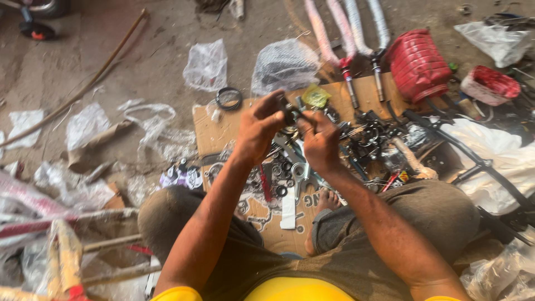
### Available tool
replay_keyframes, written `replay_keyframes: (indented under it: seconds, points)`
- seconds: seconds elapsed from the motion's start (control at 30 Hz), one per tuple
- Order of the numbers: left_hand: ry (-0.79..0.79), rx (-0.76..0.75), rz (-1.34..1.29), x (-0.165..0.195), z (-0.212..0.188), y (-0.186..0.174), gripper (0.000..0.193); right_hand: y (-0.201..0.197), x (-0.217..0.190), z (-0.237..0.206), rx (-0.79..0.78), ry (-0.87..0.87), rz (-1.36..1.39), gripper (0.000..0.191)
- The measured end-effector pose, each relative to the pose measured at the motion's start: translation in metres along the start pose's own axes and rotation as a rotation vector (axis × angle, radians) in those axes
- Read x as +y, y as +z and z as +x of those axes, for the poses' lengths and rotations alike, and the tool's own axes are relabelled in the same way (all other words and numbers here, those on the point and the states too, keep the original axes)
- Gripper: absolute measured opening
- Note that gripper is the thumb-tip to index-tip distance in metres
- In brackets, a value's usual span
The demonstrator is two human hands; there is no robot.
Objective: The person sits on the floor and assembles bicycle parts by hand. They insert a bolt into a crank arm, tighten it with a nut, and then handle a bicycle fork, inspecting and adjusting its components.
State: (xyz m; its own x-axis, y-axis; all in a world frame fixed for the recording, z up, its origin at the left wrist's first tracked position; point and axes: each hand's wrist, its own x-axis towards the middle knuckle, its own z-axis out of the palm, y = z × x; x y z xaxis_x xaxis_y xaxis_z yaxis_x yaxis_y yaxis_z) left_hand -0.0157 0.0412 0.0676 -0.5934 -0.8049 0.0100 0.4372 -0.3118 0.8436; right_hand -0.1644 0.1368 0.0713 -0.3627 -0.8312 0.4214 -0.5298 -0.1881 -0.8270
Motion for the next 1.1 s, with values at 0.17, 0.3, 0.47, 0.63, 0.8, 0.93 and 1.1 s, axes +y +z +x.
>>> replay_keyframes:
  seconds: [0.17, 0.3, 0.47, 0.63, 0.8, 0.93, 1.1]
  points:
    - [0.126, 0.213, 0.319, -0.017, 0.002, 0.021, 0.053, 0.003, 0.005, -0.001, 0.085, -0.032, -0.148, 0.008]
    - [-0.033, 0.332, 0.197, -0.029, 0.001, 0.017, 0.034, 0.012, 0.009, -0.003, 0.113, 0.042, -0.005, 0.013]
    - [-0.078, 0.222, -0.301, -0.032, 0.003, 0.009, 0.032, 0.017, -0.001, -0.01, -0.001, -0.018, 0.079, 0.016]
    - [-0.066, 0.2, -0.013, -0.017, -0.001, 0.017, 0.039, 0.007, -0.021, -0.008, 0.004, 0.022, 0.03, 0.016]
    - [-0.065, 0.15, -0.077, -0.006, -0.008, 0.021, 0.048, -0.002, -0.036, 0.002, -0.052, -0.074, -0.111, 0.011]
    - [0.037, 0.016, 0.089, -0.008, -0.013, 0.014, 0.057, -0.011, -0.04, 0.011, -0.048, -0.067, -0.159, 0.008]
    - [0.153, 0.134, 0.431, -0.023, -0.017, 0.026, 0.041, -0.013, -0.036, 0.015, 0.011, -0.28, -0.233, 0.012]
